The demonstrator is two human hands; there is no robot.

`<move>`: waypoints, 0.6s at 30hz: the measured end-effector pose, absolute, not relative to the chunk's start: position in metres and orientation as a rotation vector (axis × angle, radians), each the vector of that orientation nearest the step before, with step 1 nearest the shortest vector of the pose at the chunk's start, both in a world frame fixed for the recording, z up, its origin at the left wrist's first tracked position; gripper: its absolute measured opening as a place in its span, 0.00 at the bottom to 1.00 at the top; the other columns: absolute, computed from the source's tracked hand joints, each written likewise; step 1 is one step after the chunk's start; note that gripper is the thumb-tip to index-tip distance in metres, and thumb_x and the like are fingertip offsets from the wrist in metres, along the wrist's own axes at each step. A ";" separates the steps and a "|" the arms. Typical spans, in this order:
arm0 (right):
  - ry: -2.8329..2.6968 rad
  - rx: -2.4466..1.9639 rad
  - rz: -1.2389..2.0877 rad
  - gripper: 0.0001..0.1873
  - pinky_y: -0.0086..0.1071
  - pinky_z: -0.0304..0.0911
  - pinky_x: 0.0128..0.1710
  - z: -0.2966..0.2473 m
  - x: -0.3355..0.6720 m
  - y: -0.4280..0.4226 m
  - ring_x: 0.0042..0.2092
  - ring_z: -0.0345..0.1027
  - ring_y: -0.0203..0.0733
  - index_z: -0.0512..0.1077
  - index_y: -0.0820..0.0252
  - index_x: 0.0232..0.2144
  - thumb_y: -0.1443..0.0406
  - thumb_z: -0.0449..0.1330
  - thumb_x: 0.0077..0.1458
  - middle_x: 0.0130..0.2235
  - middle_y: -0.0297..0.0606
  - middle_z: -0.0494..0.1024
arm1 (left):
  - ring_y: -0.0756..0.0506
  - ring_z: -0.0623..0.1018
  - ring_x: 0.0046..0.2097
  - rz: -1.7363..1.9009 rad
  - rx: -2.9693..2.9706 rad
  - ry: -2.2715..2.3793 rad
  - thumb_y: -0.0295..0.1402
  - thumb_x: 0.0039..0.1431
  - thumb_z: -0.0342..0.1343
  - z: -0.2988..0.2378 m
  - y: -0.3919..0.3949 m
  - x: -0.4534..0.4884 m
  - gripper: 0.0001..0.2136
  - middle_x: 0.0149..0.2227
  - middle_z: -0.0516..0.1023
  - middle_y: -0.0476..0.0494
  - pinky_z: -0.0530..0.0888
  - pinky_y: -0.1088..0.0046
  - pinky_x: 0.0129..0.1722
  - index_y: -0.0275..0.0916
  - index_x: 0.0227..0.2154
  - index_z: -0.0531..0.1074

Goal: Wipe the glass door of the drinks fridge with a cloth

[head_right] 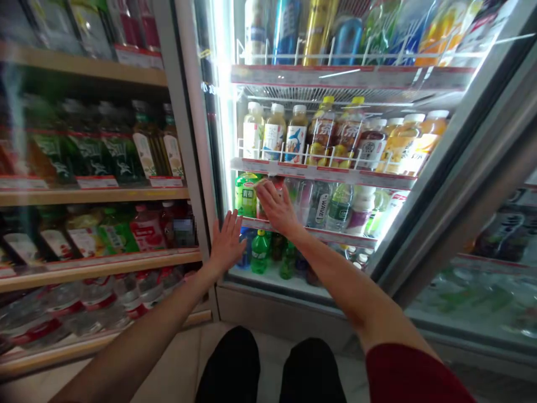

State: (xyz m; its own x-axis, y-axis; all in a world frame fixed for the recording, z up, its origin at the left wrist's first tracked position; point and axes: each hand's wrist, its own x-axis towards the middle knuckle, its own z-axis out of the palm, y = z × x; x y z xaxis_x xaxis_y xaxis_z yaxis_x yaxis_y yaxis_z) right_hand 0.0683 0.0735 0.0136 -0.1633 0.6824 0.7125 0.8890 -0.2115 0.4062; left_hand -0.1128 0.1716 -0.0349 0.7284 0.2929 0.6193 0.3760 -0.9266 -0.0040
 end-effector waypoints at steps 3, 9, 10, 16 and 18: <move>-1.870 -1.818 -1.341 0.29 0.55 0.25 0.66 0.009 0.070 0.069 0.68 0.41 0.47 0.52 0.62 0.64 0.72 0.47 0.61 0.64 0.44 0.59 | 0.38 0.48 0.68 -0.980 -2.784 -0.492 0.34 0.58 0.50 -0.029 0.168 -0.108 0.31 0.66 0.52 0.31 0.47 0.46 0.64 0.33 0.63 0.51; -1.921 -1.816 -1.321 0.33 0.54 0.26 0.66 0.023 0.082 0.060 0.68 0.42 0.46 0.48 0.60 0.66 0.74 0.47 0.59 0.64 0.42 0.58 | 0.38 0.48 0.68 -1.019 -2.758 -0.420 0.34 0.58 0.50 -0.013 0.166 -0.101 0.32 0.66 0.51 0.31 0.46 0.46 0.64 0.34 0.64 0.49; -1.850 -1.841 -1.328 0.33 0.54 0.25 0.66 0.033 0.086 0.059 0.68 0.40 0.46 0.46 0.60 0.66 0.74 0.46 0.60 0.65 0.43 0.57 | 0.38 0.48 0.68 -1.033 -2.753 -0.419 0.34 0.58 0.50 -0.009 0.167 -0.100 0.32 0.66 0.51 0.31 0.46 0.46 0.64 0.34 0.64 0.49; -1.908 -1.869 -1.321 0.32 0.54 0.26 0.66 0.053 0.092 0.047 0.68 0.41 0.46 0.48 0.60 0.66 0.74 0.46 0.60 0.65 0.43 0.57 | 0.38 0.47 0.68 -1.074 -2.739 -0.365 0.35 0.59 0.49 0.014 0.159 -0.086 0.30 0.66 0.52 0.30 0.46 0.47 0.65 0.32 0.63 0.52; -2.006 -1.851 -1.326 0.31 0.52 0.26 0.67 0.053 0.092 0.043 0.67 0.43 0.45 0.51 0.61 0.65 0.74 0.46 0.60 0.64 0.42 0.59 | 0.39 0.48 0.68 -1.082 -2.730 -0.342 0.34 0.59 0.49 0.022 0.156 -0.080 0.29 0.66 0.52 0.31 0.47 0.48 0.65 0.31 0.62 0.53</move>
State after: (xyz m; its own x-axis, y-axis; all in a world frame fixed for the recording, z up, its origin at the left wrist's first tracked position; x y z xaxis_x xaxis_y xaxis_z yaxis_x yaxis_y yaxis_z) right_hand 0.0921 0.0435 0.0526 -0.2524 0.7571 0.6026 0.8508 -0.1229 0.5109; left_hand -0.0800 0.1556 0.0219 0.7077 0.1444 0.6916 0.2789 -0.9565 -0.0857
